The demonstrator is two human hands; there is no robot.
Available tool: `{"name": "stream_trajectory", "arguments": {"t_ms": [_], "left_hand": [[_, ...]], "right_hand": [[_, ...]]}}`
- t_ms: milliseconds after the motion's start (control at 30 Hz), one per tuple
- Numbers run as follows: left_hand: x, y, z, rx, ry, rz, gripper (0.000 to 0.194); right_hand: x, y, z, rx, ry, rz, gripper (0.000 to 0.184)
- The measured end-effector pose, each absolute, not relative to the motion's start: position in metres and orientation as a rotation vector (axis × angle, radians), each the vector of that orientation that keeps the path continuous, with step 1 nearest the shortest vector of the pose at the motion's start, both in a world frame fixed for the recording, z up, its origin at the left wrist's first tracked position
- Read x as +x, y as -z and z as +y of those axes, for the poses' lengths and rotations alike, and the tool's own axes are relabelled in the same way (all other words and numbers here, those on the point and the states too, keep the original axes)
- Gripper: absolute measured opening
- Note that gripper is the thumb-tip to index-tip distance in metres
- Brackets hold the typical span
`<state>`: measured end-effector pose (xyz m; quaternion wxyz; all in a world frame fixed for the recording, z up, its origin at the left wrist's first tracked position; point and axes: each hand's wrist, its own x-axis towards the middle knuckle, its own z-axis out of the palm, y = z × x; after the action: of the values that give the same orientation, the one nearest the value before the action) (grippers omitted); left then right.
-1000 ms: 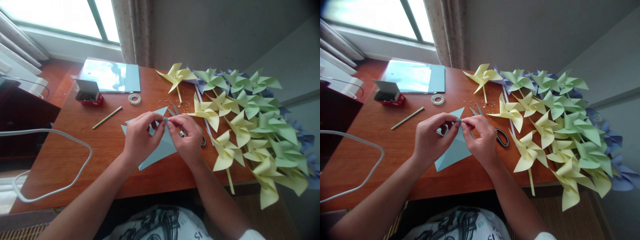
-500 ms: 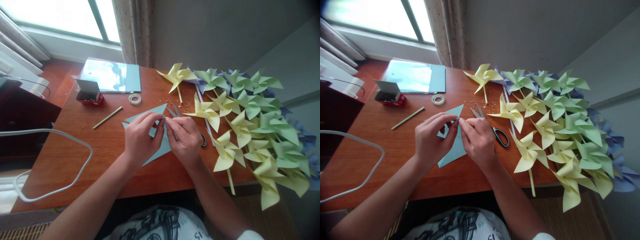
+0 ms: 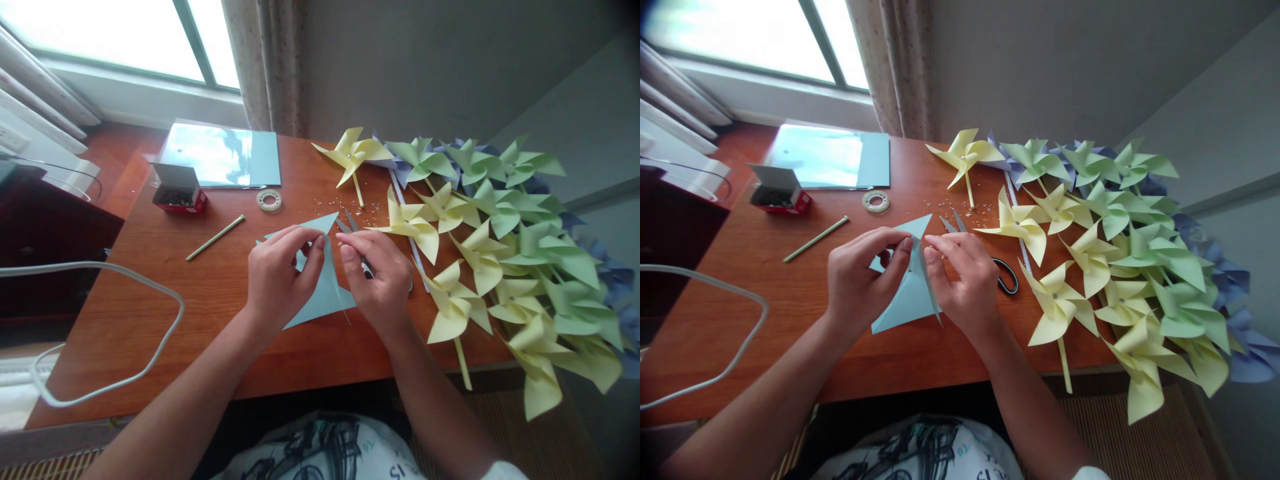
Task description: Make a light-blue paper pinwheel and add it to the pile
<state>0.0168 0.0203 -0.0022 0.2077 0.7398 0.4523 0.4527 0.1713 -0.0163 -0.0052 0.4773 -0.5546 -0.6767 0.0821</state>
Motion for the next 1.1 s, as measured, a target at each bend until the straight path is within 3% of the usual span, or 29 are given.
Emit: {"name": "stream_trajectory", "arguments": {"t_ms": [133, 233, 467, 633, 867, 1100], "left_hand": [[0.016, 0.002, 0.021, 2.044, -1.250, 1.271, 0.015], [0.016, 0.000, 0.021, 2.034, -1.250, 1.273, 0.015], [0.016, -0.002, 0.020, 2.043, -1.232, 1.236, 0.015], [0.016, -0.001, 0.020, 2.038, -1.263, 1.181, 0.014], [0.015, -0.003, 0.019, 2.029, -1.271, 1.080, 0.013], [0.016, -0.004, 0.019, 2.066, -1.287, 0.952, 0.012]], "right_hand": [[0.200, 0.004, -0.031, -1.715, -0.146, -1.698, 0.019], [0.220, 0.014, -0.049, -1.948, -0.117, -1.738, 0.029], [0.225, 0.031, -0.062, -2.048, -0.105, -1.891, 0.045], [0.218, 0.025, -0.058, -2.145, -0.109, -1.746, 0.043], [0.228, 0.015, -0.070, -1.781, -0.594, -1.379, 0.052], [0.225, -0.004, -0.068, -1.596, -0.872, -1.514, 0.058]]}}
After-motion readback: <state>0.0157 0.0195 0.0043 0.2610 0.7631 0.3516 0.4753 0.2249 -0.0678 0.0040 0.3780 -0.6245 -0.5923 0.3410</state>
